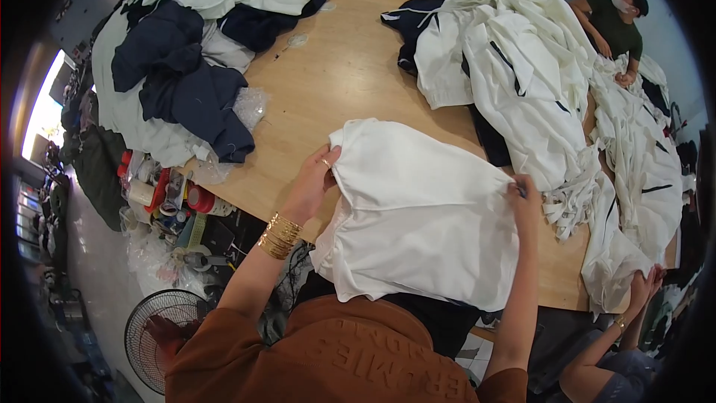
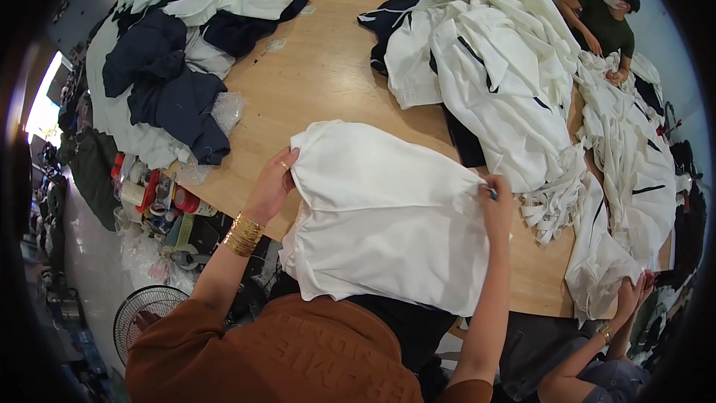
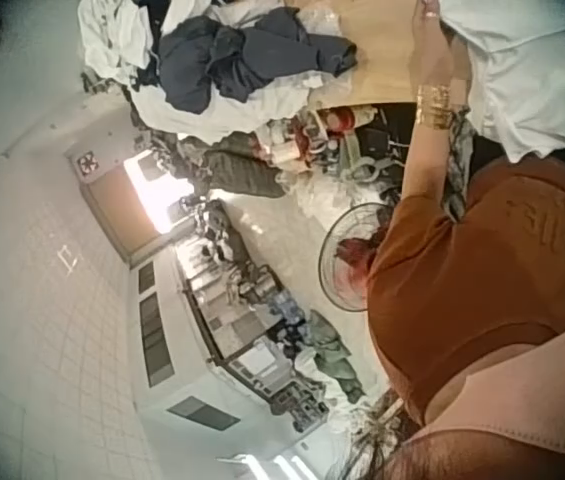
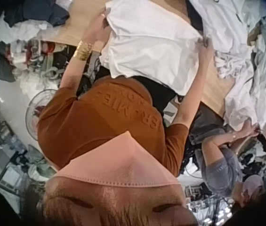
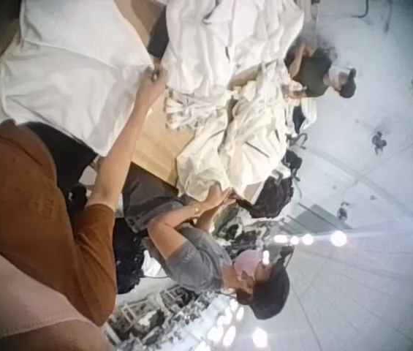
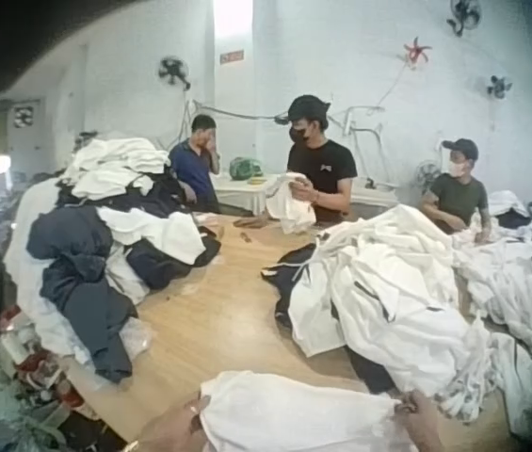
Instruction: Trimming loose threads from white athletic shorts in a garment factory setting.
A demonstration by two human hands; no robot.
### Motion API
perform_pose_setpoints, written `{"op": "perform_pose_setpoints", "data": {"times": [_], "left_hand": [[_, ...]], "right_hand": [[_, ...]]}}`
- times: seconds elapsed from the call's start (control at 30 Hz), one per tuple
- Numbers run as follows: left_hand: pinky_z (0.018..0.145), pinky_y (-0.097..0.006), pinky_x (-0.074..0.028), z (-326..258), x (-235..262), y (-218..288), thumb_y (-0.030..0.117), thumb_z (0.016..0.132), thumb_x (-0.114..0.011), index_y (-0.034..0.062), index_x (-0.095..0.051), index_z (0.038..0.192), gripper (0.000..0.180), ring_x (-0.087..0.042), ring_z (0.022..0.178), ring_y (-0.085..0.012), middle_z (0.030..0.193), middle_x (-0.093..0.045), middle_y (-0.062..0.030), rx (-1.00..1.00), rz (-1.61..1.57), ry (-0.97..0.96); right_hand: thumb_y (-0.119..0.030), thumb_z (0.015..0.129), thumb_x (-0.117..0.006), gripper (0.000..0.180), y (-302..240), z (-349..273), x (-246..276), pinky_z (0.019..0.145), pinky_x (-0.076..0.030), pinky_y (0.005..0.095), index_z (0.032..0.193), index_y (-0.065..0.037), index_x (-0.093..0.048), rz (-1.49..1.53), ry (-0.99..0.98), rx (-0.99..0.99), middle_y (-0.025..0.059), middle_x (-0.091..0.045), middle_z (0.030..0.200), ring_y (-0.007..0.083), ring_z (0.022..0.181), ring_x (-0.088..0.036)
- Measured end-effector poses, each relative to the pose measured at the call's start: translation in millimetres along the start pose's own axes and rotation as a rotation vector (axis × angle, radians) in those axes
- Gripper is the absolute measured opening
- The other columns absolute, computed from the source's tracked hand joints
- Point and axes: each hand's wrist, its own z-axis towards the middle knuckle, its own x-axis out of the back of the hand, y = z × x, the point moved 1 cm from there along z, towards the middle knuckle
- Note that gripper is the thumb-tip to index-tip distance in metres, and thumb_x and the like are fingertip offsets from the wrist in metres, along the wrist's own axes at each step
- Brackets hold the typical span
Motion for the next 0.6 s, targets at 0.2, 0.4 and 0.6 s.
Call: {"op": "perform_pose_setpoints", "data": {"times": [0.2,0.4,0.6], "left_hand": [[0.086,-0.027,-0.045,-25,-9,11,0.026,0.096,-0.042,0.0045,-0.049,0.124,0.035,-0.056,0.098,-0.0097,0.109,-0.058,-0.0019,0.027,-0.08,-0.148],[0.087,-0.026,-0.045,-39,-36,13,0.027,0.097,-0.042,0.0035,-0.048,0.124,0.036,-0.054,0.099,-0.0079,0.11,-0.057,-0.0012,0.069,-0.025,-0.26],[0.088,-0.022,-0.039,-44,-75,1,0.023,0.096,-0.046,0.0035,-0.044,0.125,0.035,-0.048,0.099,-0.0058,0.109,-0.053,-0.0001,0.006,-0.028,-0.317]], "right_hand": [[-0.002,0.08,-0.056,0.01,-10,-17,45,0.066,-0.039,0.023,0.09,-0.002,-0.056,0.213,0.034,-0.001,0.004,-0.053,0.072,0.0107,0.068,-0.047],[-0.003,0.082,-0.057,0.008,-28,-42,57,0.062,-0.037,0.0212,0.09,-0.003,-0.06,-0.34,0.21,0.284,-0.001,-0.054,0.071,0.0073,0.066,-0.046],[-0.003,0.077,-0.067,0.012,-159,-99,-25,0.053,-0.034,0.0201,0.088,-0.006,-0.065,0.289,-0.054,0.115,-0.0018,-0.059,0.076,0.0054,0.058,-0.041]]}}
